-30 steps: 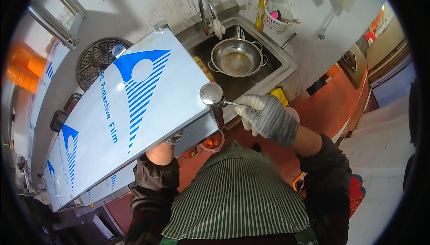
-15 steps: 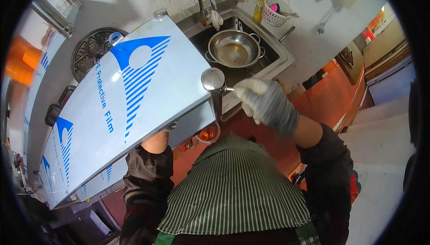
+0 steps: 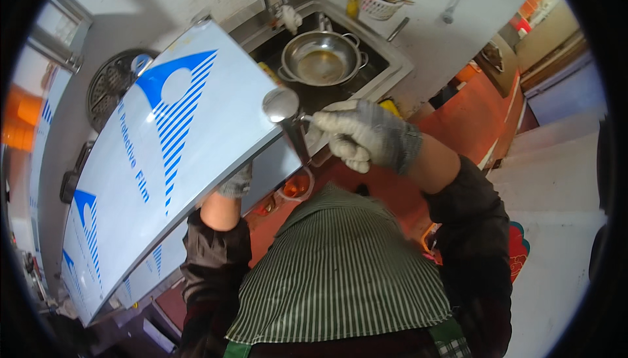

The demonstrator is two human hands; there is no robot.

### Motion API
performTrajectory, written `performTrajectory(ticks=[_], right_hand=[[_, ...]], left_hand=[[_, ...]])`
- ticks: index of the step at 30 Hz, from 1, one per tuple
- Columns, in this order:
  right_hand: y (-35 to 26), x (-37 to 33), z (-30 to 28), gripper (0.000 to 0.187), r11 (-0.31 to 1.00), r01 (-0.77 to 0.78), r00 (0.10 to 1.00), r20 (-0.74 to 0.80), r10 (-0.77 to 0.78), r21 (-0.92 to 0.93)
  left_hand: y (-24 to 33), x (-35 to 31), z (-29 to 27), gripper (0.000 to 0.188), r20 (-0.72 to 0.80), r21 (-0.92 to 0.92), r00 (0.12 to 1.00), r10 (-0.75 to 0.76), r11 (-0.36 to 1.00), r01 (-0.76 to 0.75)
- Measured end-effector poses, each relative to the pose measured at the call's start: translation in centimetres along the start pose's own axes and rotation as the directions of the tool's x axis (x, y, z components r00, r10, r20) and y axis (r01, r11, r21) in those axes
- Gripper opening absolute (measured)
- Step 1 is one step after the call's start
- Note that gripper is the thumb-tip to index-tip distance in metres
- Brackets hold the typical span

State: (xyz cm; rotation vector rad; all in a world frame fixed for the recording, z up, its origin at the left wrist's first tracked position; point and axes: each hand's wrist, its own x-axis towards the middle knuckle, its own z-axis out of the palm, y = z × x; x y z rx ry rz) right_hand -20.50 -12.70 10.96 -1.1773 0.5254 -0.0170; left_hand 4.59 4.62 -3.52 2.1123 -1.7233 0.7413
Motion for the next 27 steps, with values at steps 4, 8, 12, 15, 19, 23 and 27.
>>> performTrajectory(ticks=[4, 8, 12, 15, 19, 23, 27], right_hand=[[0.2, 0.3, -0.5, 0.035, 0.991, 0.039, 0.995, 0.085, -0.050, 0.125], [-0.3, 0.2, -1.2, 0.034, 1.000, 0.005, 0.997, 0.082, -0.007, 0.019], [-0.3, 0.6, -0.9, 0.032, 0.991, -0.129, 0.990, 0.057, 0.127, 0.043], [0.5, 0.3, -1.0, 0.033, 0.997, 0.009, 1.000, 0.009, -0.009, -0.078], [0.8, -0.1, -0.5, 0.043, 0.970, 0.129, 0.991, -0.013, -0.134, -0.208], [0.2, -1.7, 0.2, 0.059, 0.546, 0.115, 0.889, -0.159, -0.429, -0.830], [-0.5, -2.6, 0.2, 0.029, -0.258, 0.046, 0.776, 0.197, -0.599, -0.965]], left_hand=[[6.8, 2.1, -2.8, 0.020, 0.237, -0.527, 0.958, -0.159, 0.808, 0.264], [10.7, 4.9, -9.8, 0.025, -0.228, -0.588, 0.896, 0.382, 0.679, -0.439], [11.6, 10.0, -11.6, 0.026, 0.019, -0.008, 0.990, 0.142, 0.990, -0.142], [11.2, 13.0, -11.2, 0.019, -0.108, -0.057, 0.947, 0.302, 0.949, -0.309], [10.4, 13.8, -11.1, 0.015, -0.066, -0.190, 0.936, 0.346, 0.916, -0.353], [9.7, 13.2, -11.1, 0.028, 0.030, -0.265, 0.940, 0.341, 0.909, -0.322], [9.5, 13.1, -11.3, 0.028, 0.021, -0.337, 0.940, 0.339, 0.888, -0.313]])
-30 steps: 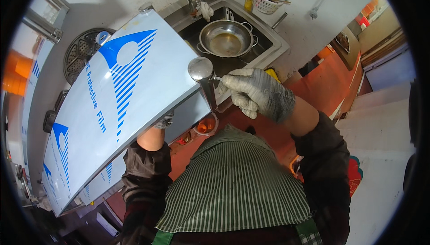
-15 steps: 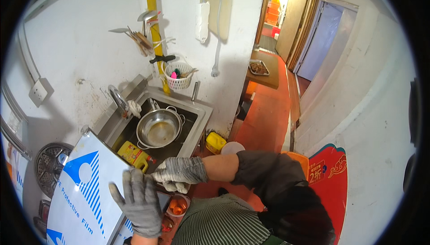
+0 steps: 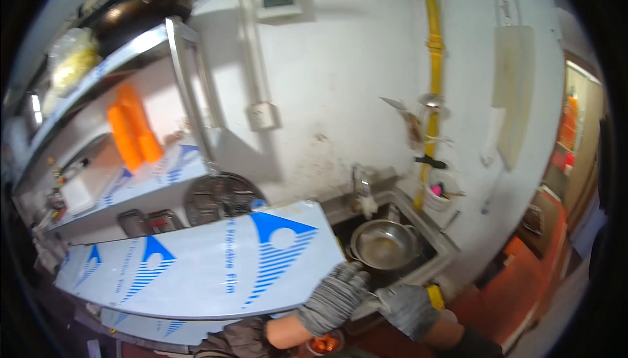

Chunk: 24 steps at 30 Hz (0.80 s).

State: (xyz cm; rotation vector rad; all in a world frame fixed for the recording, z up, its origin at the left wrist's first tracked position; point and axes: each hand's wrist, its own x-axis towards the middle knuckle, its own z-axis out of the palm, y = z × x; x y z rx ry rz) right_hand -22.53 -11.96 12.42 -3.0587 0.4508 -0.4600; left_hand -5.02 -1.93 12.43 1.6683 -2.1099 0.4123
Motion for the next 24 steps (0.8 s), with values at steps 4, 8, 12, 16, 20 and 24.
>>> performTrajectory(ticks=[4, 8, 12, 16, 20, 24], right_hand=[[0.0, 0.1, -0.1, 0.020, 0.986, 0.150, 0.985, -0.074, -0.156, -0.078], [0.4, 0.3, 0.4, 0.019, 0.984, 0.160, 0.983, -0.073, -0.166, -0.080], [1.1, 0.7, 1.6, 0.019, 0.983, 0.155, 0.987, -0.057, -0.149, 0.101], [1.5, 0.9, 2.9, 0.024, 0.728, -0.131, 0.990, 0.050, 0.132, 0.673], [2.1, 0.9, 3.5, 0.028, -0.030, -0.488, 0.849, 0.482, 0.217, 0.872], [2.8, 1.1, 3.2, 0.031, -0.041, -0.450, 0.884, 0.451, 0.120, 0.892]], left_hand=[[0.3, 0.0, -0.8, 0.026, 0.146, 0.069, 0.989, 0.007, 0.997, -0.018], [0.5, 0.2, -0.7, 0.027, 0.206, 0.121, 0.978, -0.022, 0.993, -0.003], [0.6, 0.1, -0.3, 0.028, 0.182, 0.138, 0.983, -0.019, 0.990, -0.007], [0.7, 0.2, -0.5, 0.027, 0.154, 0.149, 0.988, -0.005, 0.989, -0.018], [0.8, 0.7, -0.7, 0.029, 0.105, 0.094, 0.994, -0.029, 0.995, 0.019], [1.1, 0.9, -0.6, 0.036, 0.022, 0.027, 0.989, -0.147, 0.989, 0.146]])
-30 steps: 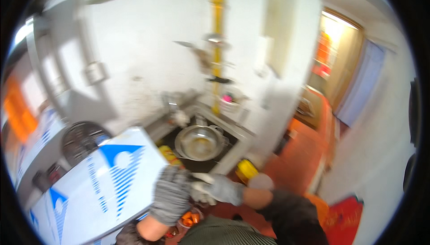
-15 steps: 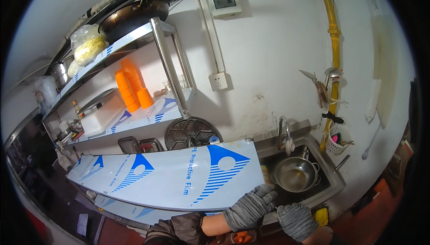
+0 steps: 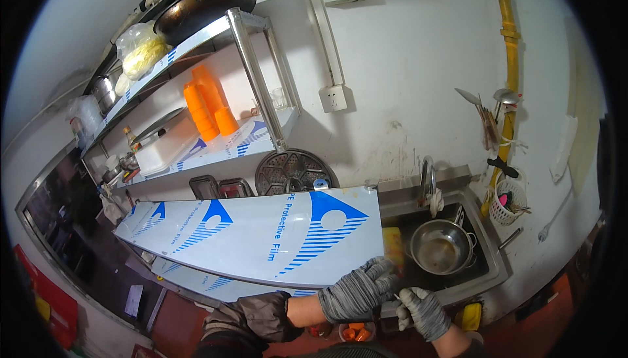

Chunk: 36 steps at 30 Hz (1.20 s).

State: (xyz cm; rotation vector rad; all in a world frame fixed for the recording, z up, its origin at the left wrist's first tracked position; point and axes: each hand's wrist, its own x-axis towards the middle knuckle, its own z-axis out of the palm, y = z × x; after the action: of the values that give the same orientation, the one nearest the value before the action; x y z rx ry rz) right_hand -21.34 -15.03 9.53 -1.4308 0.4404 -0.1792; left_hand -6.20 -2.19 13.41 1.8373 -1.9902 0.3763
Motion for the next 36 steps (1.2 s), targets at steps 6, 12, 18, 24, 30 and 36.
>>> performTrajectory(ticks=[6, 12, 18, 24, 30, 36], right_hand=[[-0.6, -0.1, -0.9, 0.016, -0.215, 0.348, 0.721, 0.406, -0.562, -0.913], [0.3, 0.2, 0.3, 0.019, 0.055, 0.446, 0.715, 0.319, -0.622, -0.893], [1.2, 0.2, 1.5, 0.026, 0.828, -0.172, 0.983, 0.031, 0.184, 0.533], [0.0, 0.1, 0.7, 0.031, 0.490, 0.460, 0.779, 0.072, -0.623, -0.740], [-1.1, -0.4, 0.6, 0.022, -0.320, 0.268, 0.748, 0.406, -0.526, -0.909], [-0.6, 0.4, 1.5, 0.024, -0.022, 0.354, 0.750, 0.298, -0.590, -0.935]], left_hand=[[-0.4, -0.2, 0.3, 0.043, 0.029, 0.052, 0.999, 0.044, 0.998, -0.046], [-0.7, -0.5, 0.7, 0.049, 0.007, -0.001, 1.000, -0.010, 1.000, 0.010], [-0.9, -0.8, 1.5, 0.047, 0.002, 0.020, 0.999, -0.036, 0.999, 0.036], [-1.3, -0.8, 2.0, 0.043, -0.005, 0.032, 1.000, 0.008, 0.999, -0.008], [-1.4, -1.0, 2.2, 0.042, 0.017, 0.051, 1.000, 0.002, 0.999, -0.003], [-1.4, -0.9, 2.3, 0.041, -0.003, 0.068, 1.000, 0.020, 0.998, -0.020]])
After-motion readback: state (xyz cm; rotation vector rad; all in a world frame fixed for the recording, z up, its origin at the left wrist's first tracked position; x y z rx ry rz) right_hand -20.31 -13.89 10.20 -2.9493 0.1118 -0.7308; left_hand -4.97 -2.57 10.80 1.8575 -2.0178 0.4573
